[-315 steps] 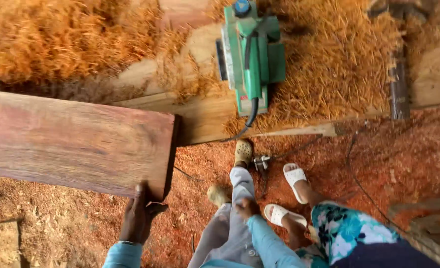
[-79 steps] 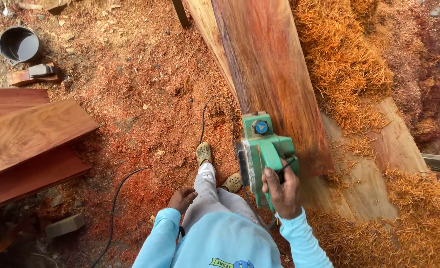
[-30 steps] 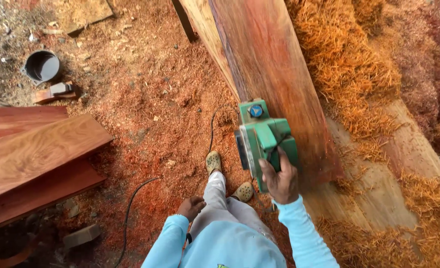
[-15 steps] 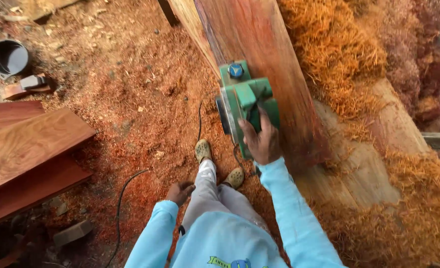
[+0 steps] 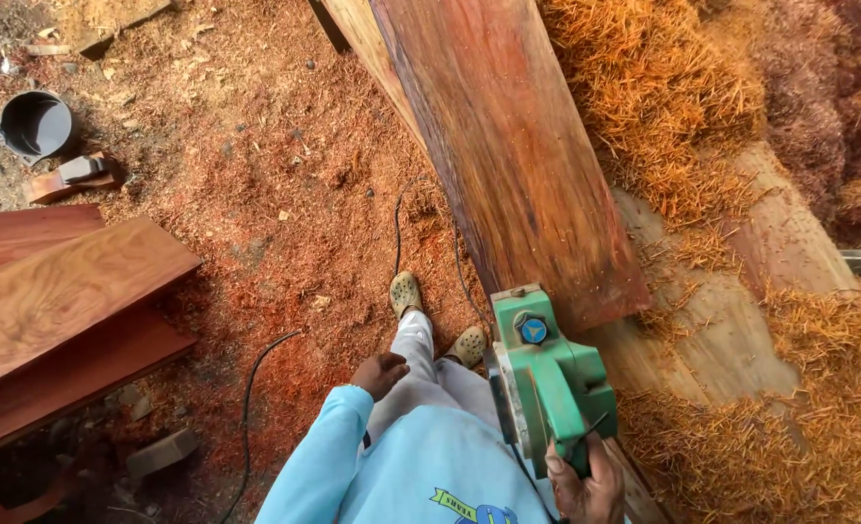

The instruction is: Smooth a wooden board using an electric planer on a workbench.

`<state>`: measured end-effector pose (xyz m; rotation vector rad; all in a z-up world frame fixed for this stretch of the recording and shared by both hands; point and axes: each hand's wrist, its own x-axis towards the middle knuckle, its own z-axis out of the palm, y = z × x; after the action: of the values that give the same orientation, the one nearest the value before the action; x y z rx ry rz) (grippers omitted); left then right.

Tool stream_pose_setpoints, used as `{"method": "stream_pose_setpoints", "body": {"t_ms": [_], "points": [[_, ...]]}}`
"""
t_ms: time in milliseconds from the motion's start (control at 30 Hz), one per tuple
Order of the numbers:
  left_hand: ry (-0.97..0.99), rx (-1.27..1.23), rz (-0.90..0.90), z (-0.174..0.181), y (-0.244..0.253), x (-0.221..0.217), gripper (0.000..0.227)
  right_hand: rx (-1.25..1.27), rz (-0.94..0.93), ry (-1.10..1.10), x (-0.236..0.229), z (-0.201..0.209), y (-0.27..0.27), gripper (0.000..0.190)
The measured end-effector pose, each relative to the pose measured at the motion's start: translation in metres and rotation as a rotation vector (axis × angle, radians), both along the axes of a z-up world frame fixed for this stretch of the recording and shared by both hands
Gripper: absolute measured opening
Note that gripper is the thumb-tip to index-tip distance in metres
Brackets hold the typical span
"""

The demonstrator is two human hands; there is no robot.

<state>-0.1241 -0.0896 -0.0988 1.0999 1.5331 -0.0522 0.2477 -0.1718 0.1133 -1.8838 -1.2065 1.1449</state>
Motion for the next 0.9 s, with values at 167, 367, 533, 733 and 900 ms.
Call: {"method": "stream_pose_setpoints", "body": {"t_ms": [167, 367, 533, 733, 900], "points": [[-0.026, 0.078, 0.062, -0.016, 0.008, -0.019, 0.045, 0.054, 0.094, 0.047, -0.017, 0.016, 0.048, 0.045], [-0.054, -0.012, 0.153, -0.006, 0.007, -0.029, 0.041, 0.257, 0.172, -0.016, -0.071, 0.034, 0.155, 0.046], [-0.177, -0.105, 0.308, -0.022, 0.004, -0.04, 0.04, 0.555, 0.241, -0.111, -0.119, 0.038, 0.255, 0.055], [-0.08, 0.018, 0.233, -0.044, 0.013, -0.066, 0.04, 0.536, 0.259, -0.216, -0.153, 0.014, 0.37, 0.065], [-0.122, 0.105, 0.253, -0.041, 0.05, -0.084, 0.04, 0.689, 0.312, -0.271, -0.152, 0.011, 0.386, 0.06]]}}
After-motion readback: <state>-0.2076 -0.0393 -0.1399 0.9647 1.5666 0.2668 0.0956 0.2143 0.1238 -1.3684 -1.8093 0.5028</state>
